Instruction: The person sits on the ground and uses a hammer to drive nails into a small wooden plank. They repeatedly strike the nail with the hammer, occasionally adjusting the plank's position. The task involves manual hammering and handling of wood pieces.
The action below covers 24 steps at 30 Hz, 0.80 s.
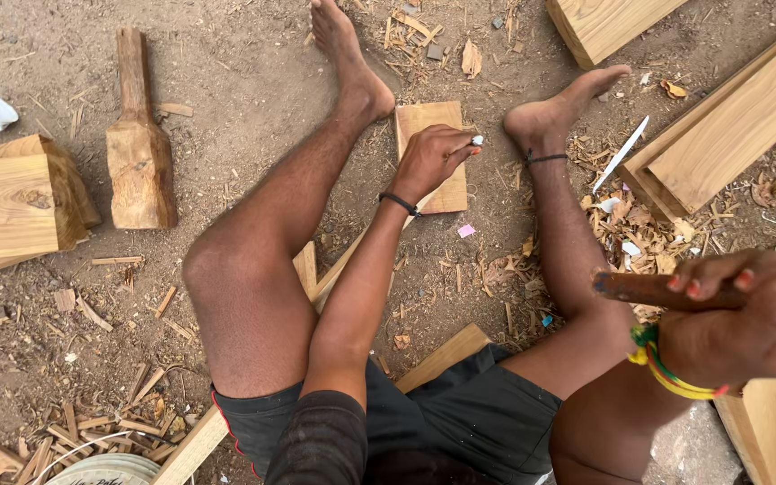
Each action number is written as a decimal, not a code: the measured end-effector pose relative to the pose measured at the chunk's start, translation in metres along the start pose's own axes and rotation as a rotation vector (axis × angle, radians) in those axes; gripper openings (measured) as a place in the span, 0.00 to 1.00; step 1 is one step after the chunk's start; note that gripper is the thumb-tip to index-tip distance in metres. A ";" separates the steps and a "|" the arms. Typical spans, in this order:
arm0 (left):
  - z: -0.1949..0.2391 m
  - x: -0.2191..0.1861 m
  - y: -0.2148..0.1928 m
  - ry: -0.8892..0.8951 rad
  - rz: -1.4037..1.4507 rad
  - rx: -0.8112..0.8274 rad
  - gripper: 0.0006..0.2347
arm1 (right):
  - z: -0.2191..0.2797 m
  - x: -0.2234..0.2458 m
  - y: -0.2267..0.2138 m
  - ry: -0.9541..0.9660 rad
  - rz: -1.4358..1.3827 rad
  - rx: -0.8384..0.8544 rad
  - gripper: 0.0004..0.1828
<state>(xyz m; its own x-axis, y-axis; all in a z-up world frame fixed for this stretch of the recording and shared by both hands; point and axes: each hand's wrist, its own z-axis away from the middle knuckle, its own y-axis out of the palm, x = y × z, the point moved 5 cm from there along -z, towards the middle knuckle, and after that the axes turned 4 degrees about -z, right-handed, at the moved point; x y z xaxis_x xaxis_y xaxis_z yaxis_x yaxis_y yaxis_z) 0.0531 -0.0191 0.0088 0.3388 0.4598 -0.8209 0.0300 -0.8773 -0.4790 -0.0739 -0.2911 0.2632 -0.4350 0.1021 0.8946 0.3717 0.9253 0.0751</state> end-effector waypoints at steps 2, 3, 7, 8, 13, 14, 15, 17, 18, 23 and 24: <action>0.000 0.000 0.004 -0.011 -0.046 0.035 0.10 | 0.000 -0.026 -0.005 -0.049 0.074 0.092 0.15; 0.001 0.001 0.006 -0.035 -0.058 0.054 0.10 | 0.006 -0.044 -0.002 -0.014 0.235 0.196 0.15; 0.002 0.004 0.010 0.005 -0.104 0.026 0.10 | 0.056 -0.122 0.039 0.241 1.138 0.678 0.13; 0.002 0.004 0.014 0.005 -0.104 0.036 0.10 | 0.055 -0.123 0.044 0.179 1.102 0.705 0.14; 0.005 0.006 0.015 -0.006 -0.071 0.056 0.08 | 0.053 -0.119 0.039 0.037 0.956 0.717 0.19; 0.005 0.006 0.013 -0.050 -0.033 0.047 0.09 | 0.054 -0.117 0.034 0.026 0.880 0.683 0.21; 0.008 0.007 0.008 -0.094 0.007 0.039 0.10 | 0.061 -0.115 0.031 0.016 0.804 0.648 0.22; 0.010 0.008 -0.003 -0.147 0.036 -0.021 0.10 | 0.073 -0.113 0.023 -0.036 0.772 0.597 0.23; 0.014 0.009 -0.008 -0.162 0.029 -0.069 0.09 | 0.082 -0.111 0.019 -0.069 0.820 0.581 0.21; 0.019 0.013 -0.019 -0.244 0.037 -0.100 0.08 | 0.097 -0.114 0.002 0.290 0.686 0.435 0.18; 0.016 0.009 -0.015 -0.245 0.011 -0.066 0.07 | 0.095 -0.111 0.003 0.294 0.671 0.417 0.19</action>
<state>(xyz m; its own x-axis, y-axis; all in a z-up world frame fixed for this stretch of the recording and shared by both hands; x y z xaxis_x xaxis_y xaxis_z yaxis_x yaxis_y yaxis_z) 0.0406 0.0006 0.0039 0.1020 0.4626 -0.8807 0.0915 -0.8859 -0.4548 -0.1020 -0.2648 0.1226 0.0232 0.6329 0.7739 0.1169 0.7671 -0.6308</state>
